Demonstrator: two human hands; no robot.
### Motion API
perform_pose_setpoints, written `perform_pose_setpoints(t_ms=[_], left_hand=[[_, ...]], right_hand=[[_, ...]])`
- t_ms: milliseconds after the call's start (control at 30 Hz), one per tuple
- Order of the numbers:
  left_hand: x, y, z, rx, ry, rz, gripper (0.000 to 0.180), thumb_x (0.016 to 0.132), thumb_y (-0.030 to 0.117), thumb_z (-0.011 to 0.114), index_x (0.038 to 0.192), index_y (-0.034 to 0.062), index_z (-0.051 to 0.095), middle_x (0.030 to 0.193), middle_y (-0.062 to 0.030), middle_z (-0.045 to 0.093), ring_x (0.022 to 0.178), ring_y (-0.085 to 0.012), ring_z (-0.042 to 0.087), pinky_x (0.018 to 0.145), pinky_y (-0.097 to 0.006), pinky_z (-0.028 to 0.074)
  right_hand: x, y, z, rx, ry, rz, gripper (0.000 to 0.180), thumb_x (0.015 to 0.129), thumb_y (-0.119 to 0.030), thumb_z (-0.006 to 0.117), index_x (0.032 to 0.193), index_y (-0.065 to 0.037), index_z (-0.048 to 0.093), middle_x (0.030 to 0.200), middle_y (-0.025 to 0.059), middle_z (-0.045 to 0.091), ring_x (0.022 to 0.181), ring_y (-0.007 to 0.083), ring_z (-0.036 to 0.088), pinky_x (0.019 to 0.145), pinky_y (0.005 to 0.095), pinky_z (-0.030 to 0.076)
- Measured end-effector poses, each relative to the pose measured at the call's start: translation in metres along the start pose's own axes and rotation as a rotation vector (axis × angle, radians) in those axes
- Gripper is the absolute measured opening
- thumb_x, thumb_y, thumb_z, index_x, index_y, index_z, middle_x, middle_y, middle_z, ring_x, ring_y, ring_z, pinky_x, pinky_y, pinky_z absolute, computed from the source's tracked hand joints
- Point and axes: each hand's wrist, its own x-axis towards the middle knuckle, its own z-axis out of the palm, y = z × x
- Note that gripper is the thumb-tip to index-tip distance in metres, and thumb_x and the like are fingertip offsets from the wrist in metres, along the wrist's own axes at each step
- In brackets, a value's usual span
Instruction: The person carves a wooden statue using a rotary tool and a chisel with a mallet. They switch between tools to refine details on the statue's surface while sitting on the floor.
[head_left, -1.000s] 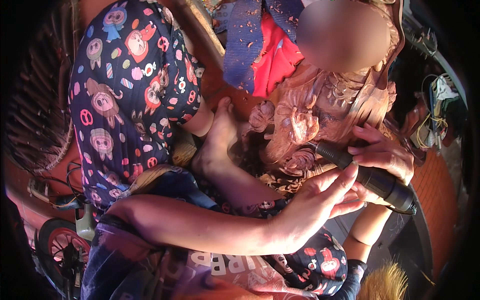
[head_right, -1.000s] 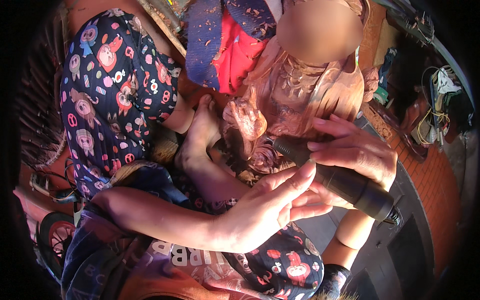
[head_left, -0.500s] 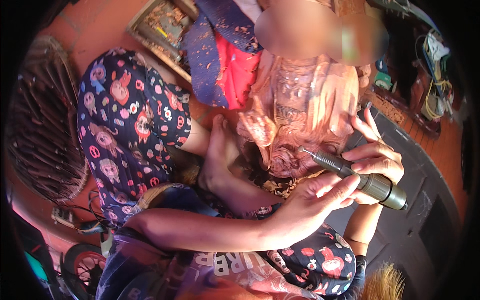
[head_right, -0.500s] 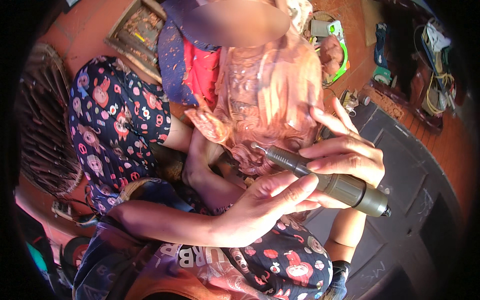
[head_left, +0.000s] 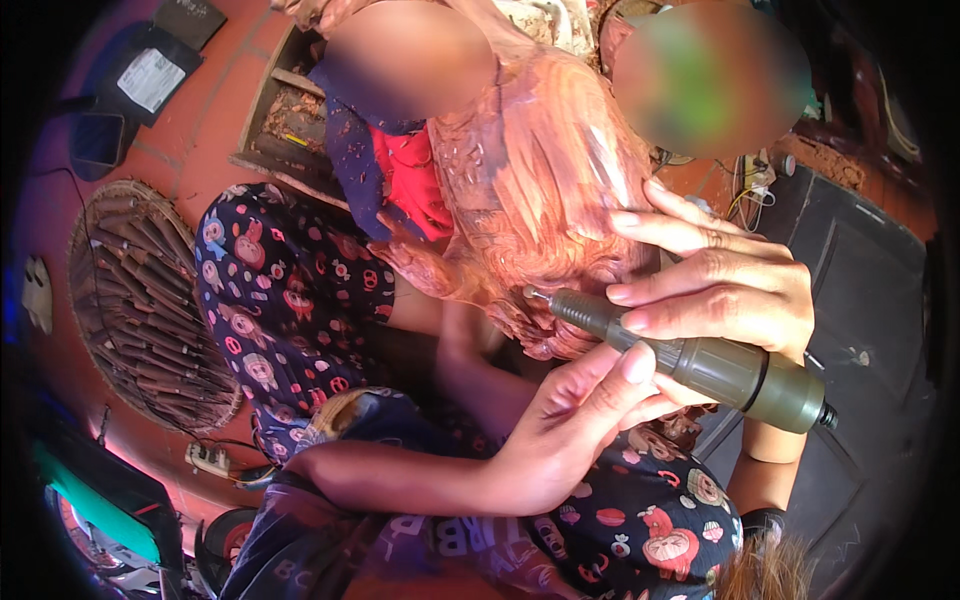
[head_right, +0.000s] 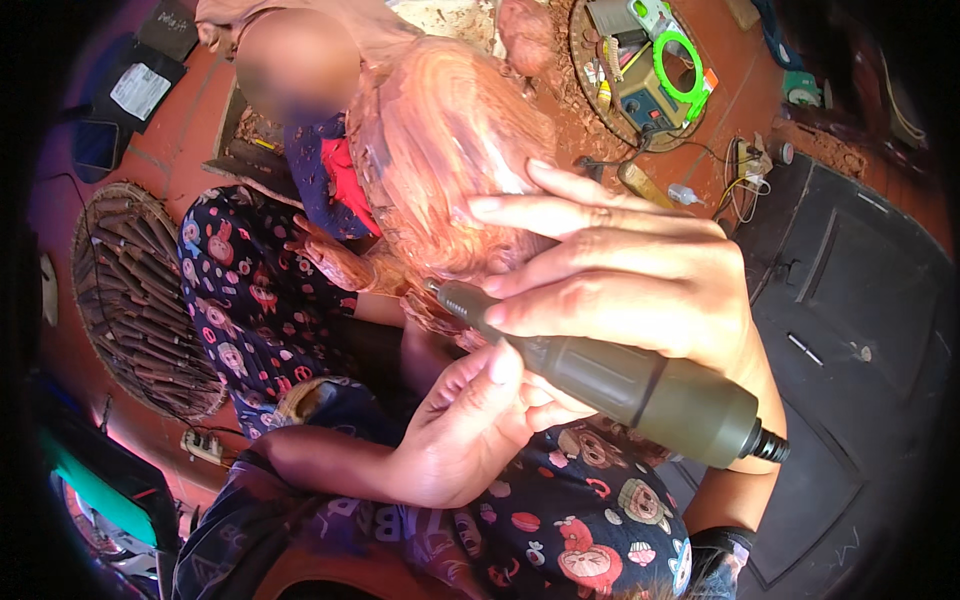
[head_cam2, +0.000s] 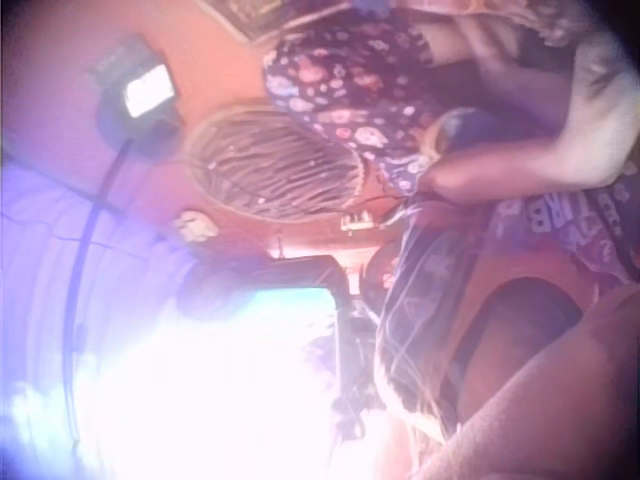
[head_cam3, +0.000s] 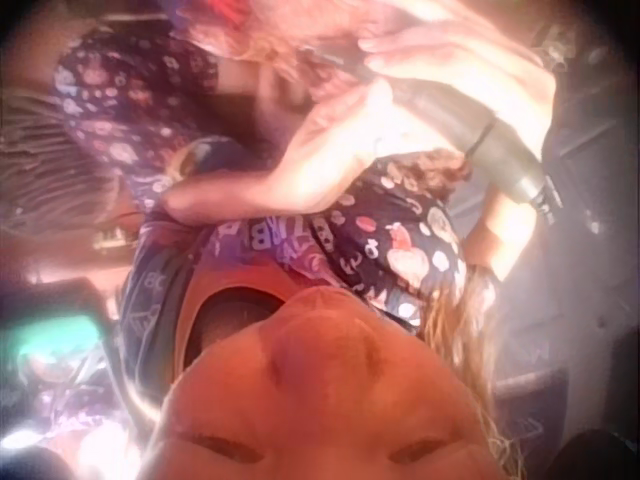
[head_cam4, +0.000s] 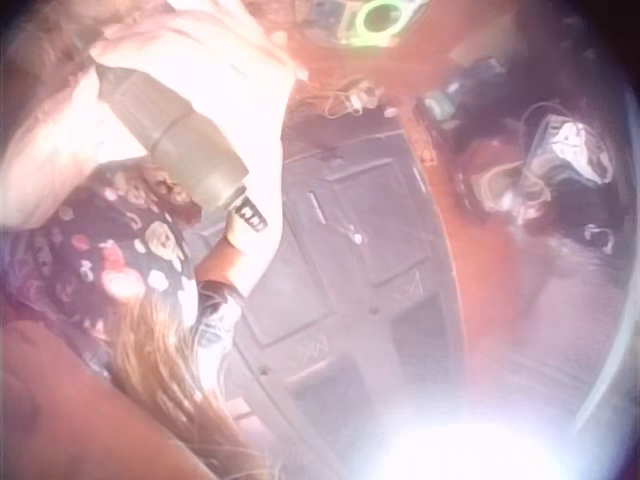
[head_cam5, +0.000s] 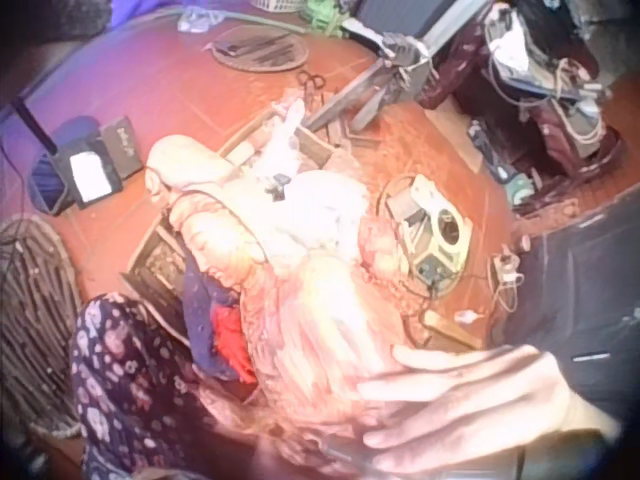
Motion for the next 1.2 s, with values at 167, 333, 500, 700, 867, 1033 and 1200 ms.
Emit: perform_pose_setpoints(t_ms=[167, 333, 500, 700, 867, 1033, 1200], left_hand=[[-0.002, 0.000, 0.002, -0.024, 0.079, -0.028, 0.046, 0.095, 0.030, 0.036, 0.135, 0.0080, 0.027, 0.130, -0.0076, 0.036, 0.118, -0.0193, 0.040, 0.093, -0.038, 0.035], [-0.004, 0.003, -0.002, -0.130, -0.018, 0.019, 0.041, 0.097, 0.025, 0.030, 0.133, 0.0053, 0.030, 0.140, -0.0111, 0.027, 0.128, -0.0231, 0.032, 0.101, -0.044, 0.030], [-0.003, 0.004, -0.006, -0.144, 0.084, -0.122, 0.059, 0.092, 0.035, 0.041, 0.139, 0.0094, 0.015, 0.140, -0.0091, 0.027, 0.126, -0.0199, 0.035, 0.094, -0.037, 0.037], [-0.008, -0.001, -0.023, -0.214, -0.016, -0.127, 0.043, 0.096, 0.033, 0.033, 0.132, 0.0103, 0.031, 0.138, -0.0102, 0.032, 0.128, -0.0240, 0.033, 0.103, -0.042, 0.031], [-0.010, -0.002, -0.021, -0.464, -0.041, -0.035, 0.028, 0.096, 0.026, 0.036, 0.112, 0.0067, 0.048, 0.112, -0.0076, 0.050, 0.110, -0.0190, 0.048, 0.100, -0.040, 0.036], [-0.010, 0.006, -0.014, -0.489, 0.119, -0.156, 0.025, 0.097, 0.022, 0.037, 0.100, 0.0025, 0.052, 0.098, -0.0062, 0.056, 0.099, -0.0151, 0.054, 0.099, -0.038, 0.038], [-0.013, 0.006, -0.017, -0.417, 0.078, -0.116, 0.026, 0.096, 0.026, 0.040, 0.103, 0.0027, 0.050, 0.096, -0.0035, 0.054, 0.099, -0.0114, 0.054, 0.095, -0.034, 0.042]], right_hand=[[-0.004, 0.006, 0.006, -0.017, 0.050, -0.080, 0.027, 0.061, -0.028, 0.069, 0.072, -0.004, 0.068, 0.073, 0.0093, 0.066, 0.094, 0.0354, 0.062, 0.093, 0.0515, 0.040], [-0.001, 0.002, 0.007, -0.062, 0.027, -0.069, 0.020, 0.063, -0.023, 0.067, 0.073, -0.006, 0.069, 0.070, 0.0069, 0.066, 0.095, 0.0317, 0.063, 0.095, 0.0499, 0.039], [0.009, -0.003, 0.008, -0.101, -0.043, -0.020, 0.016, 0.063, -0.021, 0.066, 0.071, -0.007, 0.069, 0.067, 0.0042, 0.066, 0.096, 0.0284, 0.063, 0.098, 0.0498, 0.036], [0.019, -0.006, 0.010, -0.141, -0.135, 0.058, 0.013, 0.064, -0.021, 0.066, 0.069, -0.010, 0.069, 0.067, 0.0034, 0.066, 0.097, 0.0265, 0.062, 0.101, 0.0494, 0.032], [0.025, -0.012, 0.014, -0.141, -0.155, 0.171, 0.011, 0.064, -0.021, 0.067, 0.066, -0.012, 0.070, 0.067, 0.0026, 0.067, 0.097, 0.0249, 0.062, 0.104, 0.0504, 0.027], [0.028, -0.015, 0.015, -0.189, -0.203, 0.223, 0.012, 0.065, -0.024, 0.066, 0.066, -0.012, 0.070, 0.068, 0.0027, 0.067, 0.097, 0.0248, 0.062, 0.105, 0.0498, 0.025], [0.023, -0.018, 0.019, -0.187, -0.171, 0.269, 0.017, 0.071, -0.028, 0.063, 0.066, -0.013, 0.069, 0.069, 0.0027, 0.068, 0.097, 0.0242, 0.062, 0.106, 0.0494, 0.023]])
